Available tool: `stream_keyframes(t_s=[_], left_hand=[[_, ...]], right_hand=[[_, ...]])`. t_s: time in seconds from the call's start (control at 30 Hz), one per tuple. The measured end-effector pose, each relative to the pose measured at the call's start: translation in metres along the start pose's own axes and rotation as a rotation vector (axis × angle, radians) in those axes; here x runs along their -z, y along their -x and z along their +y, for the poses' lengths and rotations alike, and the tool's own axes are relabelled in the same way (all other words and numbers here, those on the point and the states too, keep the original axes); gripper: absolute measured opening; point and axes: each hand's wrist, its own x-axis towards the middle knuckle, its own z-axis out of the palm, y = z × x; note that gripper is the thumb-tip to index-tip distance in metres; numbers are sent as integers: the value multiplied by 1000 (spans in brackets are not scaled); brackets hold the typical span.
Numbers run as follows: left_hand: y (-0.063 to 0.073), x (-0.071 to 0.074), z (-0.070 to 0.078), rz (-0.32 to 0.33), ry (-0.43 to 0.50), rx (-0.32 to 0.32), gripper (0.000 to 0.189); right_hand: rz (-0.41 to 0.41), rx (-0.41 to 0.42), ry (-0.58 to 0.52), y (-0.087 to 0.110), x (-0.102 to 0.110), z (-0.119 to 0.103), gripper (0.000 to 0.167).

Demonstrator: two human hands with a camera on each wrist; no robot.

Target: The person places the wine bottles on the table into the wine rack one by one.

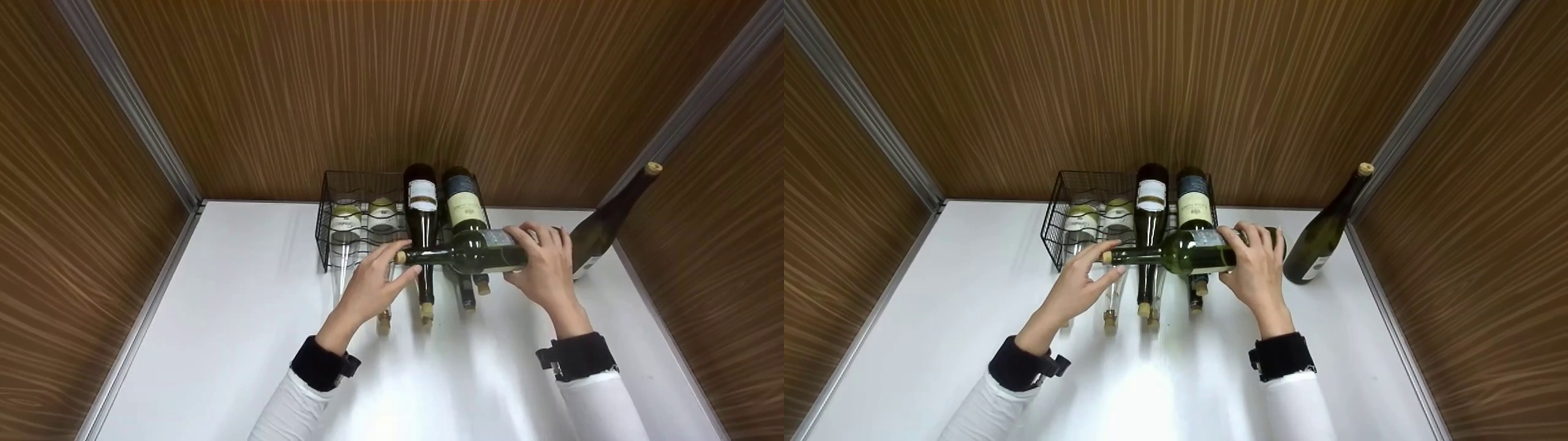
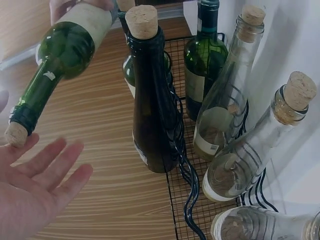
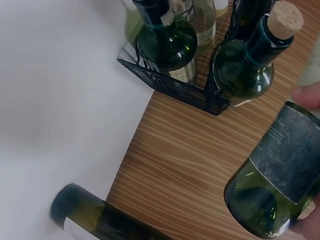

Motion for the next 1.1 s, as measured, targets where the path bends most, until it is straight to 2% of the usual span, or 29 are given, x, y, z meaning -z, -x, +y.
stream_keyframes(t_s=[0.2, 0.33, 0.6, 0.83, 0.93, 1.1], left_hand=[[-2, 0, -4, -3, -12, -71, 38], [-2, 0, -4, -22, -49, -77, 33], [-2, -2, 2, -150, -97, -45, 33], [-1, -7, 7, -240, -186, -37, 40], [0, -9, 6, -231, -198, -40, 39], [3, -11, 4, -139, -195, -98, 32]], right_hand=[[-47, 125, 44, -2, 5, -4, 82], [-63, 171, 47, -4, 6, -7, 81], [-77, 207, 39, -7, 7, -12, 81], [-88, 255, 54, -10, 6, -19, 84], [-85, 264, 55, -11, 6, -22, 86], [-85, 260, 35, -12, 3, -26, 86]])
